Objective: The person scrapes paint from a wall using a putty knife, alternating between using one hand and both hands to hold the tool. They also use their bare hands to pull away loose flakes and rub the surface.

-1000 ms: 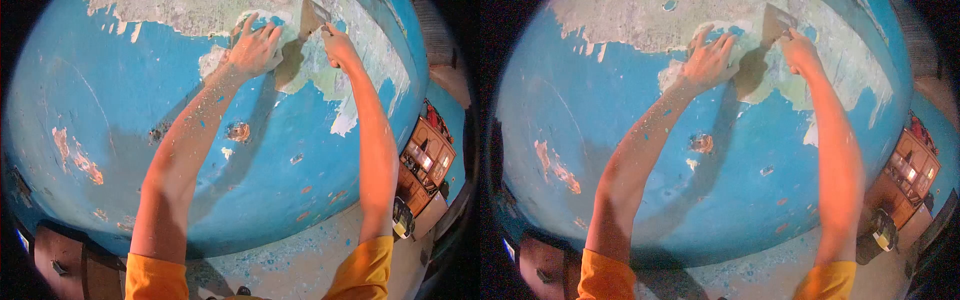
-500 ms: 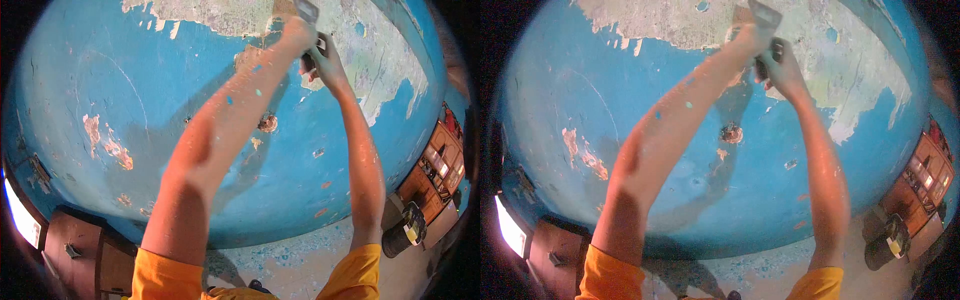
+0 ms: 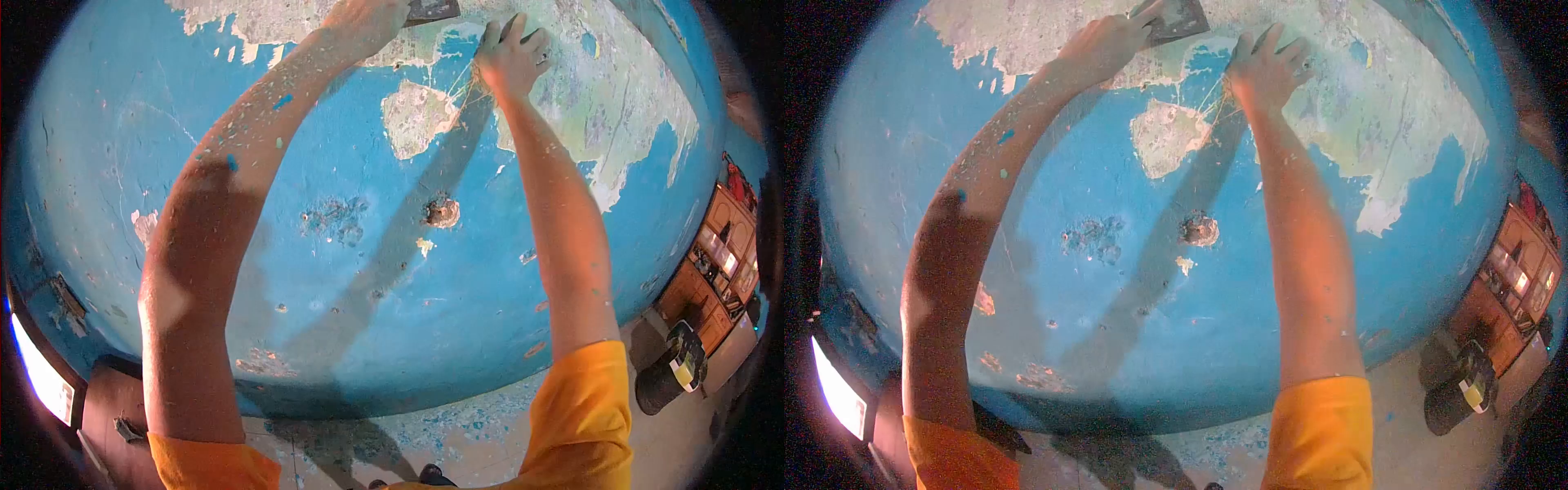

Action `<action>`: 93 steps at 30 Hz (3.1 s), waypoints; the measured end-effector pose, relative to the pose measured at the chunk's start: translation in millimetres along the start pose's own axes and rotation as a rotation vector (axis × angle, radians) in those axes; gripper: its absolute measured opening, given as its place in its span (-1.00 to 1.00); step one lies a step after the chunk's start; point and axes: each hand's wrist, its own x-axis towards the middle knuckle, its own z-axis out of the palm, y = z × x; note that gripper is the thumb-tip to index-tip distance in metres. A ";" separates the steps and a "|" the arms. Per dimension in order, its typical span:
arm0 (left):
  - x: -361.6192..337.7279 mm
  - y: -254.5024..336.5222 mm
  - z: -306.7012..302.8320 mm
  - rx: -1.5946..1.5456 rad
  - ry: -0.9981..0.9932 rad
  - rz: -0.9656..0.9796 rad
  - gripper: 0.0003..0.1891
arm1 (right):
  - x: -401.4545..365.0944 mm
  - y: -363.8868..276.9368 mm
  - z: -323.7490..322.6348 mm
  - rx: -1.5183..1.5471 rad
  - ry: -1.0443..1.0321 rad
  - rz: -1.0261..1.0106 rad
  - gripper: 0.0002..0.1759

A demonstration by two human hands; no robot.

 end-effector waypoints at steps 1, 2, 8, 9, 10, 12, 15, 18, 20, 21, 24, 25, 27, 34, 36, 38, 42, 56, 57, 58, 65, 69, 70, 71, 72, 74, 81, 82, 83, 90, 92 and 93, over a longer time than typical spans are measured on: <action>-2.0 1.2 -1.7 0.019 0.009 0.036 -0.38 | -7.5 3.9 6.1 0.050 0.128 -0.085 -0.24; -4.6 -0.1 -5.2 0.026 0.010 0.039 -0.38 | -11.4 6.2 12.5 0.103 0.256 -0.171 -0.26; -35.4 -48.3 -22.8 0.172 -0.133 0.068 -0.36 | -12.7 10.8 15.0 0.236 0.382 -0.206 -0.35; -44.8 -64.6 -24.8 0.233 -0.081 0.150 -0.36 | -12.9 10.5 13.7 0.244 0.374 -0.196 -0.35; -51.5 -78.0 -21.3 0.292 -0.034 0.234 -0.36 | -14.7 10.1 10.9 0.095 0.411 -0.172 -0.42; -29.3 -95.6 -4.1 0.250 0.032 0.414 -0.37 | -16.4 6.7 7.4 -0.052 0.430 -0.152 -0.49; -58.7 -33.0 -35.5 0.192 -0.280 -0.011 -0.36 | -19.8 8.7 6.8 -0.016 0.342 -0.110 -0.51; -65.9 -61.8 -17.7 0.115 -0.136 0.092 -0.41 | -10.2 9.7 17.6 0.192 0.351 -0.196 -0.34; -58.6 -53.7 -8.4 0.085 -0.077 0.092 -0.38 | -10.6 11.5 16.7 0.156 0.335 -0.173 -0.35; -55.0 -53.1 -1.3 0.059 -0.018 0.084 -0.35 | -9.9 7.1 18.0 0.129 0.314 -0.153 -0.36; 28.8 -51.8 32.0 -0.098 0.171 0.464 -0.31 | -11.8 13.1 17.0 -0.050 0.339 -0.309 -0.40; 28.5 -31.6 26.1 -0.048 0.091 0.207 -0.34 | -10.8 19.3 16.2 -0.261 0.287 -0.393 -0.42; 3.1 -7.9 21.8 -0.012 -0.009 -0.045 -0.37 | -9.6 19.3 18.2 0.004 0.326 -0.313 -0.47; -18.7 5.5 29.5 0.043 0.083 0.143 -0.40 | -10.0 12.0 19.5 0.259 0.480 -0.087 -0.55; -7.4 24.3 27.5 0.060 0.085 0.074 -0.42 | -1.0 22.2 26.7 0.293 0.479 -0.133 -0.57; -16.6 15.4 33.8 0.004 -0.089 0.285 -0.37 | -5.3 44.8 17.2 0.297 0.431 -0.261 -0.60; -65.3 -10.9 16.6 0.173 -0.177 0.208 -0.36 | -19.9 74.6 -28.7 -0.057 0.246 -0.378 -0.44; -68.1 3.9 3.4 0.193 -0.143 0.358 -0.49 | -24.1 111.1 3.9 0.254 0.445 -0.305 -0.58; -58.0 6.2 11.4 0.166 -0.141 0.394 -0.45 | -25.0 111.5 4.3 0.254 0.456 -0.309 -0.59; -45.2 8.3 19.4 0.143 -0.143 0.432 -0.42 | -26.3 112.1 2.5 0.253 0.450 -0.303 -0.59; -6.3 77.7 14.5 0.074 -0.436 0.197 -0.33 | -21.1 115.4 1.4 0.241 0.427 -0.347 -0.60; -9.2 72.6 4.9 0.262 -0.555 0.088 -0.33 | -27.3 116.7 1.4 0.241 0.442 -0.353 -0.58; 0.4 64.6 19.8 0.260 -0.466 0.134 -0.33 | -24.9 117.8 -0.2 0.242 0.448 -0.361 -0.58; 7.6 57.3 29.1 0.262 -0.378 0.177 -0.33 | -22.7 118.1 0.0 0.267 0.428 -0.345 -0.57; 8.9 51.1 32.4 0.261 -0.300 0.215 -0.33 | -24.9 117.7 2.2 0.294 0.399 -0.327 -0.56; 30.7 66.3 42.7 0.290 -0.331 0.171 -0.34 | -24.4 118.5 4.7 0.272 0.408 -0.333 -0.56; -39.5 -3.3 36.2 0.241 0.004 0.556 -0.35 | -27.1 119.2 1.8 0.288 0.388 -0.346 -0.52; -41.5 -2.0 37.3 0.249 0.010 0.527 -0.37 | -26.5 119.7 -1.5 0.285 0.390 -0.347 -0.52; -43.2 -0.8 34.0 0.262 0.016 0.496 -0.38 | -27.0 118.4 -2.7 0.263 0.396 -0.340 -0.53; -1.1 71.1 16.2 0.093 -0.450 0.277 -0.45 | -19.6 116.2 6.1 0.239 0.450 -0.354 -0.56; -20.0 63.8 21.8 0.075 -0.436 0.364 -0.40 | -25.8 116.5 0.9 0.250 0.432 -0.353 -0.54; -39.9 38.6 27.4 0.081 -0.364 0.338 -0.41 | -26.6 117.5 1.2 0.250 0.431 -0.352 -0.54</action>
